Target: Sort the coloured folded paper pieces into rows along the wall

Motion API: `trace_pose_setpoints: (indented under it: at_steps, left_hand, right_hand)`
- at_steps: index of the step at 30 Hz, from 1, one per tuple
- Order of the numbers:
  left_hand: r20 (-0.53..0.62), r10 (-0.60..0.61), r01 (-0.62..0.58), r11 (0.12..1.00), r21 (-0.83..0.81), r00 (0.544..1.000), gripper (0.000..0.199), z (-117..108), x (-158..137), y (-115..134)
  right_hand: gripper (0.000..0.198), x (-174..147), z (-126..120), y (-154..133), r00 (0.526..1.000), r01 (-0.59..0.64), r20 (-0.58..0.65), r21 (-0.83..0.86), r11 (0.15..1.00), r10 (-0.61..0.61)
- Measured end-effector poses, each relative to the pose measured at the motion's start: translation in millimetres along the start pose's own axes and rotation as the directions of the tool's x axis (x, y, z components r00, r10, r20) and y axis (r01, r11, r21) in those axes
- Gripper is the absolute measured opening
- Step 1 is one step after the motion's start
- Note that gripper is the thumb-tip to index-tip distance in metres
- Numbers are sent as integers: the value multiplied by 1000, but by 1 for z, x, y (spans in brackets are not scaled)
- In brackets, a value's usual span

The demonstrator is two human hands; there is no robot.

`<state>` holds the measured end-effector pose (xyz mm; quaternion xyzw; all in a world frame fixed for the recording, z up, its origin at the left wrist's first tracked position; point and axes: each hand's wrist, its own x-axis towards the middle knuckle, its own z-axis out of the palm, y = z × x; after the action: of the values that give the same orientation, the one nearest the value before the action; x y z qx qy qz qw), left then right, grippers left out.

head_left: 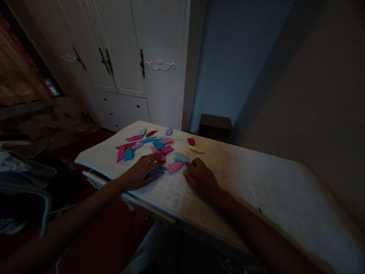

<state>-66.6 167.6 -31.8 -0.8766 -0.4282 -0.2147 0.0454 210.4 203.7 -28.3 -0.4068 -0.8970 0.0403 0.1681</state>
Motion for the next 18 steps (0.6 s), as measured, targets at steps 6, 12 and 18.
trace_pose_setpoints:
  at_steps: [6, 12, 18]
  left_hand:
    - [-5, -36, 37, 995, 98, 999, 34, -8, -9, 0]
    - [-31, -91, 95, 979, 179, 995, 35, -13, -20, 1]
    - [-91, -195, 204, 974, 99, 976, 43, -8, -35, 1]
  right_hand:
    - [35, -2, 0, 6, 994, -112, 7, 13, 994, 112]
    - [32, 0, -1, 4, 993, -101, 56, 11, 995, 100]
    - [43, 10, 0, 14, 978, -181, 103, -25, 983, 182]
